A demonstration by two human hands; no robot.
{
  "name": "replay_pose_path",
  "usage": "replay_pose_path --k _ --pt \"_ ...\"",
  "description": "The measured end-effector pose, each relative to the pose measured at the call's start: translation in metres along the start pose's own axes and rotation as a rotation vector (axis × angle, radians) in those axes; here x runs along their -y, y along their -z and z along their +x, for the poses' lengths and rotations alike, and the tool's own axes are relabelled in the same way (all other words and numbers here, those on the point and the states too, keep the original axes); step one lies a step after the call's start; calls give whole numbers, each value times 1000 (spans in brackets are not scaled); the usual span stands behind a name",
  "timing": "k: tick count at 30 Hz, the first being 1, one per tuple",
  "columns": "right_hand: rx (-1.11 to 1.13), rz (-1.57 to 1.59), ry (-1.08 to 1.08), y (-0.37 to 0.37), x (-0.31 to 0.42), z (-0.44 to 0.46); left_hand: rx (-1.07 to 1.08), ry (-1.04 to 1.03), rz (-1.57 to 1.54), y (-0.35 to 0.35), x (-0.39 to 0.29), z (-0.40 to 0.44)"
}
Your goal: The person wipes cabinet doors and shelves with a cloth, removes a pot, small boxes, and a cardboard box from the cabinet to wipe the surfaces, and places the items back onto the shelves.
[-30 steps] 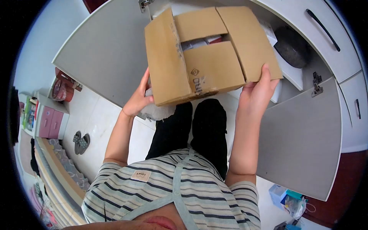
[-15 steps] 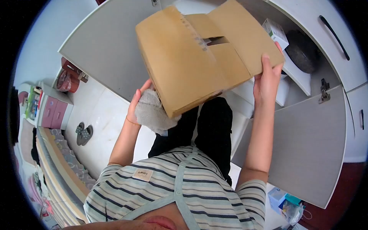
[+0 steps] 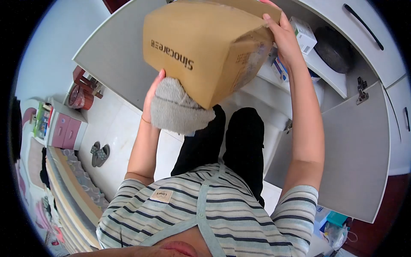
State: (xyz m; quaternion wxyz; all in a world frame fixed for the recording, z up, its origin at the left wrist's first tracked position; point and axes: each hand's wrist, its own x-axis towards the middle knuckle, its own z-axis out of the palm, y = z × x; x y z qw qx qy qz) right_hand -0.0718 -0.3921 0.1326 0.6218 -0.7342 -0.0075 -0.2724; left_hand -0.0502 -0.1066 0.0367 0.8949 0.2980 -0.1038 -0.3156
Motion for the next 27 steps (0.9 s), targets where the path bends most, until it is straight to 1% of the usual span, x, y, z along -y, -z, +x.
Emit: replay_pose_path --k 1,2,3,4,5,7,8,10,11,12,13,14,16,17,18,20,21,23,27 --pt "28 3 51 -1 1 3 9 -29 11 -5 -4 5" --pt "28 5 58 -1 2 7 18 -59 21 -9 -8 9" --pt "74 11 65 2 2 11 22 -64 24 -13 -11 12" --pt "121 16 70 4 2 15 57 -65 10 -16 -14 16" --pt "123 16 75 6 0 19 91 -66 -5 -19 -17 18" --pt "144 -139 136 10 -4 23 91 -77 13 -24 -22 23" --pt "146 -139 139 13 -2 25 90 -84 30 -26 -24 25" --pt "164 -275 145 16 9 25 91 -98 43 -30 -28 31" --pt "166 -276 145 24 4 33 89 -106 55 -33 -29 34" --pt "148 -247 196 37 -6 49 86 -105 53 -39 -31 36" --pt "130 -217 247 40 -8 54 81 -102 79 -47 -34 38" --pt "132 -217 244 42 -11 57 77 -100 105 -52 -36 40" --pt "83 -151 313 38 -6 58 76 -84 94 -49 -37 48" --pt "20 -136 317 42 -16 62 80 -70 83 -47 -36 53" --pt "5 -224 247 47 -16 62 88 -74 82 -42 -33 58" --pt "-18 -171 267 15 17 32 50 -46 72 -28 -25 68" --pt "-14 -175 272 18 15 33 52 -52 67 -27 -23 72" --pt "58 -332 327 26 10 34 58 -42 29 -27 -20 79" --pt "60 -319 397 25 14 24 87 -38 26 -32 -28 85"
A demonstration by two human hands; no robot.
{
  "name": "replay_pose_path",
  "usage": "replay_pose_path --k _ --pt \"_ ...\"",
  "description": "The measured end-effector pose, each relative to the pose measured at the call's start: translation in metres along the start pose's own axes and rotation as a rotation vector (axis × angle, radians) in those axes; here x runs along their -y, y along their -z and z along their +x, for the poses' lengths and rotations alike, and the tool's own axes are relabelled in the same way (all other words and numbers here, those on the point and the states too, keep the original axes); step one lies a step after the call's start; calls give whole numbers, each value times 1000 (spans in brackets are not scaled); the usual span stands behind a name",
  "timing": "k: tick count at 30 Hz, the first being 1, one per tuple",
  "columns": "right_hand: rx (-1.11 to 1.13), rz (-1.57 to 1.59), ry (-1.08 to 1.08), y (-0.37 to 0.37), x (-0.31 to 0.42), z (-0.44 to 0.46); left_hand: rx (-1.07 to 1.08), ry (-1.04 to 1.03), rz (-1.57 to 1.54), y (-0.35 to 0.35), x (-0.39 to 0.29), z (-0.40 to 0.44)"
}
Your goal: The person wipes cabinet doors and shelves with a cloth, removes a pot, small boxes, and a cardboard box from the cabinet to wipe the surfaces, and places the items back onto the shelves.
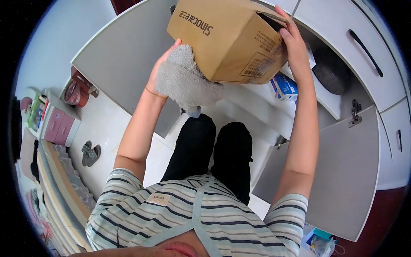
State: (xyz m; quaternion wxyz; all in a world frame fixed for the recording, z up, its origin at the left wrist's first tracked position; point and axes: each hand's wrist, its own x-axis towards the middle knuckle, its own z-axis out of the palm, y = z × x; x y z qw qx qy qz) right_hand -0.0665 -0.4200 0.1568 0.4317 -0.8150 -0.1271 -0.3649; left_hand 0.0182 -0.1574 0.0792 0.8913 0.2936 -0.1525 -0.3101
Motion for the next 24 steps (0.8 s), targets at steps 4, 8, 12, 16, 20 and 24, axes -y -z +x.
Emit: replay_pose_path --k 4,8,12,16,20,24 --pt "24 51 94 3 -13 -9 1 14 40 -6 1 -4" --pt "-20 -113 156 10 -23 -19 27 -31 126 -16 10 -13" --pt "-65 -125 266 14 -6 -15 50 -46 121 -21 11 -7" --pt "-52 -197 316 20 -5 -6 68 -6 133 -12 16 6" --pt "-11 -263 332 15 -29 2 38 29 149 2 23 28" --pt "-63 -471 302 13 -50 20 10 37 213 9 20 61"
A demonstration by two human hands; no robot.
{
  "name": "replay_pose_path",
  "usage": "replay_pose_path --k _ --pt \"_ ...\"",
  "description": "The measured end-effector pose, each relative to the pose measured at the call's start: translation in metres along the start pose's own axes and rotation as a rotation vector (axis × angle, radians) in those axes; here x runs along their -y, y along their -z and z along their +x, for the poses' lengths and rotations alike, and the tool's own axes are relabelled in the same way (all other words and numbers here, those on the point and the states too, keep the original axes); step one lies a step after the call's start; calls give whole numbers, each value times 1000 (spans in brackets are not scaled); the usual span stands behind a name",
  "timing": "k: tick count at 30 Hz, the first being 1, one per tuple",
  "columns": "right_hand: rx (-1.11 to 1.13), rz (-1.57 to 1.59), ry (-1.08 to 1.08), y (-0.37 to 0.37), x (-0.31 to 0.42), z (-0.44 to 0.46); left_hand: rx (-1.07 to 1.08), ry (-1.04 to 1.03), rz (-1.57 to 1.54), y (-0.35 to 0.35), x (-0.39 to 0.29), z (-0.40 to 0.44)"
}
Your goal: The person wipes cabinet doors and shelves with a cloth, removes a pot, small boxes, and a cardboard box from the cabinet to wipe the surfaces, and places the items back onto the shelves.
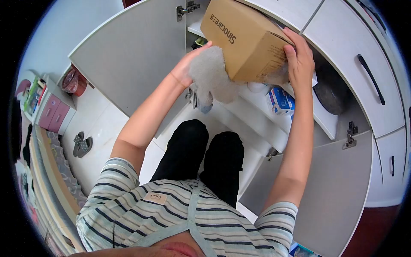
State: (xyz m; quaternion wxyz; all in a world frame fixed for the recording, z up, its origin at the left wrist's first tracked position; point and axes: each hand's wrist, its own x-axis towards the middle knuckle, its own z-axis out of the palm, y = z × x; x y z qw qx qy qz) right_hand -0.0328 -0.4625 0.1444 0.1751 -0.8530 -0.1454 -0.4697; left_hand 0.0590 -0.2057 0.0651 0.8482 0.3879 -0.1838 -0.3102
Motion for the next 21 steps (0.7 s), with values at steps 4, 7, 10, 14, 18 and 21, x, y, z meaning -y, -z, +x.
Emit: replay_pose_path --k 4,7,10,14,18,21 --pt "11 -73 6 -19 -12 2 -4 -8 -20 15 0 36" --pt "25 -24 -100 -29 -22 9 29 -7 19 18 -6 56" --pt "-30 -31 -145 -53 -57 15 49 -48 48 21 -7 67" --pt "-16 -360 -82 -81 -80 36 -6 -189 36 29 -8 93" --pt "-57 -573 -21 -117 -46 54 -42 -179 58 39 -12 125" --pt "47 -690 -185 -141 -14 69 39 -114 -32 58 -26 138"
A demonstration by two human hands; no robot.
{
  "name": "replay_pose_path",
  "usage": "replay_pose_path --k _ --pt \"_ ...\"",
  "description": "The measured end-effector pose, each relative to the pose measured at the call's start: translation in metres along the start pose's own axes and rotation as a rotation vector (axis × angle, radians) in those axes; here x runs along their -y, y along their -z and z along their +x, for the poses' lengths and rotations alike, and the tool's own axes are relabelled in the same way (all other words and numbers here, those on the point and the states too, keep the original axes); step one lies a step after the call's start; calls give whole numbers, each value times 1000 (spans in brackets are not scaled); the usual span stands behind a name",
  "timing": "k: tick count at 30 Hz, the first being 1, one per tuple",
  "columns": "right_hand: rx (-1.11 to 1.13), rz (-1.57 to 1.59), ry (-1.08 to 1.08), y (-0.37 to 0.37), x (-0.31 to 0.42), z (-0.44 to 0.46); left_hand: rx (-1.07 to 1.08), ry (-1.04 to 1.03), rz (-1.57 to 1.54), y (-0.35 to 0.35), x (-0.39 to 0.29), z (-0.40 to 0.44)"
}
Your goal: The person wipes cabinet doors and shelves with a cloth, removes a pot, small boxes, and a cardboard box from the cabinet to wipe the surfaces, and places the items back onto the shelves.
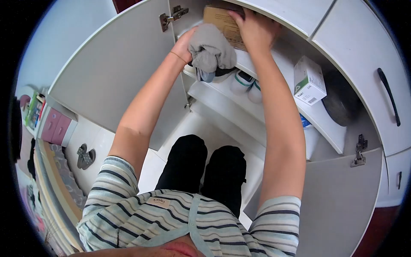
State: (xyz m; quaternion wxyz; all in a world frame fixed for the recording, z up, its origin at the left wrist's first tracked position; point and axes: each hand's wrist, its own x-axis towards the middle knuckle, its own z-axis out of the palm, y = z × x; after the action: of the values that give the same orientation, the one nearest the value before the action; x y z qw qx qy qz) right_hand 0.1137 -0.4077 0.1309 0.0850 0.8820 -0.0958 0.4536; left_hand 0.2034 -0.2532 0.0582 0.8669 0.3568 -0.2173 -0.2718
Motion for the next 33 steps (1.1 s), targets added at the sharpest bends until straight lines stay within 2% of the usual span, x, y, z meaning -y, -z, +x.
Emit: replay_pose_path --k 2,3,4,6,8,10,12,13,16,18,19,20,22,23,24,27,28,30,32,33 --pt "-146 56 29 -30 12 13 -55 -30 -90 9 -8 6" --pt "-157 89 23 -30 22 19 -117 -81 -83 15 -10 10" --pt "-157 92 21 -31 30 21 -119 -80 -79 22 -10 13" --pt "-247 46 -60 -33 45 22 -93 -212 -2 38 -6 18" --pt "-246 59 -59 -70 56 34 -172 -245 19 46 1 10" --pt "-255 68 -62 -90 65 41 -240 -281 43 39 3 -5" --pt "-387 -24 -52 -97 67 39 -352 -310 195 21 5 -24" --pt "-385 -33 -46 -95 67 39 -347 -291 220 15 5 -31" --pt "-343 -15 -18 -88 64 41 -349 -263 262 15 13 -40" --pt "-226 15 -46 -76 69 41 -344 -264 280 14 15 -47" --pt "52 42 -53 -49 69 40 -347 -264 302 13 16 -51" --pt "45 34 -59 -53 65 37 -335 -264 301 12 18 -55" --pt "-251 -67 176 -59 55 28 -301 -261 164 6 21 -66" --pt "-292 -152 204 -54 50 19 -286 -259 165 2 23 -71" --pt "-297 -163 195 -54 46 19 -298 -240 168 -1 24 -75" --pt "-349 182 557 -48 33 12 -295 -217 182 -7 28 -86" --pt "-353 174 549 -40 29 4 -292 -214 184 -8 29 -89" --pt "-159 311 778 -27 24 -12 -271 -205 168 -8 27 -94" --pt "-211 366 779 -23 19 -28 -261 -195 148 -7 28 -101" --pt "-144 388 683 -21 14 -37 -250 -201 123 -5 28 -103"
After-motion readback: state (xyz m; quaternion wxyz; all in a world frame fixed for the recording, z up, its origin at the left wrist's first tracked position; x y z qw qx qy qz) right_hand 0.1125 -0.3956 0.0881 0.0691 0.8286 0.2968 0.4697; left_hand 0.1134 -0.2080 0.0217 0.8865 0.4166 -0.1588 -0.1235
